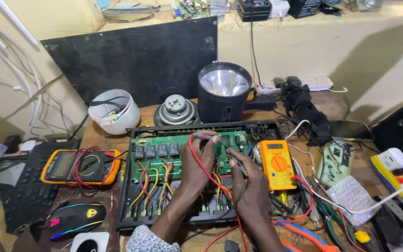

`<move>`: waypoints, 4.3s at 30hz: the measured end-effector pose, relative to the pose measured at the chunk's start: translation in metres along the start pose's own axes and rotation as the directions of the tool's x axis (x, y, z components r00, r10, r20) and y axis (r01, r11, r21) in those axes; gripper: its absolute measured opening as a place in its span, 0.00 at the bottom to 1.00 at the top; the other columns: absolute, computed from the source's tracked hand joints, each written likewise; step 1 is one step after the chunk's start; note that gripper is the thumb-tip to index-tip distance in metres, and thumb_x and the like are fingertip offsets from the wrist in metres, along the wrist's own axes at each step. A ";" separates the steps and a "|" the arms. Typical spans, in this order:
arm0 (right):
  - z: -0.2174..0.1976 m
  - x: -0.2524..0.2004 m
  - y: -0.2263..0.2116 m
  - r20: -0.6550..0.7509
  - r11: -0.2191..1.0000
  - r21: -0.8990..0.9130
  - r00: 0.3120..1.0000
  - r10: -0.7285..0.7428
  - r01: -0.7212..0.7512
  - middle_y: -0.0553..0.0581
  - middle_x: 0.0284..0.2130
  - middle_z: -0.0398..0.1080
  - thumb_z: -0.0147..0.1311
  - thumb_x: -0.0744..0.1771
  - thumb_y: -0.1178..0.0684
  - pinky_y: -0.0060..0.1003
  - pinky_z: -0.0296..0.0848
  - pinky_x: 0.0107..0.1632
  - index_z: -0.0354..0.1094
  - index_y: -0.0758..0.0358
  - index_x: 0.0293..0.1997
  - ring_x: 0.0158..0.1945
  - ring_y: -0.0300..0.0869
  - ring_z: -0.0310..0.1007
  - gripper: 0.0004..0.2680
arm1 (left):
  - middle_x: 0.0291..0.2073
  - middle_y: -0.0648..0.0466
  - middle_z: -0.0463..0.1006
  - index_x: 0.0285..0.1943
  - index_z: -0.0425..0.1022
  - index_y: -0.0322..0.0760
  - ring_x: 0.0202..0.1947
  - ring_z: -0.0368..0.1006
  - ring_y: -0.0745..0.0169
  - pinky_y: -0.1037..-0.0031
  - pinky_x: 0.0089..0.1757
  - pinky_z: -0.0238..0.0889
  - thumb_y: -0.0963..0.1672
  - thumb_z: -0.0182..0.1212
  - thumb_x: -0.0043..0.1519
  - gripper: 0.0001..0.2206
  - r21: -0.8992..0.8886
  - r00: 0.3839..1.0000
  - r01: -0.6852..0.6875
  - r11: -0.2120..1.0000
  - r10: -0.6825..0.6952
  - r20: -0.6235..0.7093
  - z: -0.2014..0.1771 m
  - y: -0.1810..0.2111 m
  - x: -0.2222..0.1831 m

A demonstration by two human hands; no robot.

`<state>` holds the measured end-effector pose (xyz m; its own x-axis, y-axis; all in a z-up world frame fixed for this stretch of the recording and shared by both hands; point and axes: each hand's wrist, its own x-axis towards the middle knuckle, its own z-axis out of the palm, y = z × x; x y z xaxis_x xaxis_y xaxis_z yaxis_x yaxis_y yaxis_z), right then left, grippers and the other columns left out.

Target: Inspecting and repairing a circuit board within an electronic device using a soldering iron and a multimeter to test connections.

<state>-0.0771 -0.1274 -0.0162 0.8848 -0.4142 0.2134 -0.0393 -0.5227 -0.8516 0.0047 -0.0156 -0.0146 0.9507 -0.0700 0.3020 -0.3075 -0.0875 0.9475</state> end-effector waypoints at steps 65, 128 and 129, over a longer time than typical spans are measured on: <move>0.003 0.007 0.021 0.073 0.984 -0.058 0.983 -0.167 0.171 0.60 0.56 0.76 0.40 0.70 0.42 0.52 0.74 0.57 0.73 0.56 0.61 0.59 0.54 0.75 0.18 | 0.13 0.61 0.67 0.36 0.79 0.43 0.12 0.49 0.74 0.73 0.21 0.43 0.48 0.61 0.63 0.08 0.063 0.994 0.099 0.993 -0.097 -0.041 0.008 -0.003 0.003; -0.164 -0.043 0.102 0.013 0.713 -0.678 0.966 0.257 -0.180 0.52 0.62 0.70 0.63 0.62 0.49 0.53 0.71 0.64 0.59 0.36 0.72 0.66 0.50 0.68 0.29 | 0.56 0.44 0.75 0.66 0.72 0.41 0.58 0.68 0.45 0.54 0.55 0.58 0.60 0.53 0.62 0.31 0.749 0.924 -0.319 0.581 0.015 0.383 -0.134 -0.031 0.031; -0.165 -0.044 0.107 0.020 0.717 -0.673 0.965 0.261 -0.180 0.50 0.62 0.70 0.56 0.64 0.49 0.53 0.71 0.63 0.57 0.34 0.73 0.67 0.50 0.67 0.26 | 0.54 0.43 0.76 0.66 0.73 0.42 0.57 0.68 0.45 0.54 0.54 0.59 0.59 0.56 0.61 0.30 0.733 0.931 -0.323 0.599 0.062 0.360 -0.134 -0.030 0.031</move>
<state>-0.1970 -0.2882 -0.0382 0.8532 -0.5210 -0.0257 -0.4997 -0.8022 -0.3268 0.0486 0.1176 -0.0199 0.8519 -0.4280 0.3020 -0.5203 -0.7578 0.3937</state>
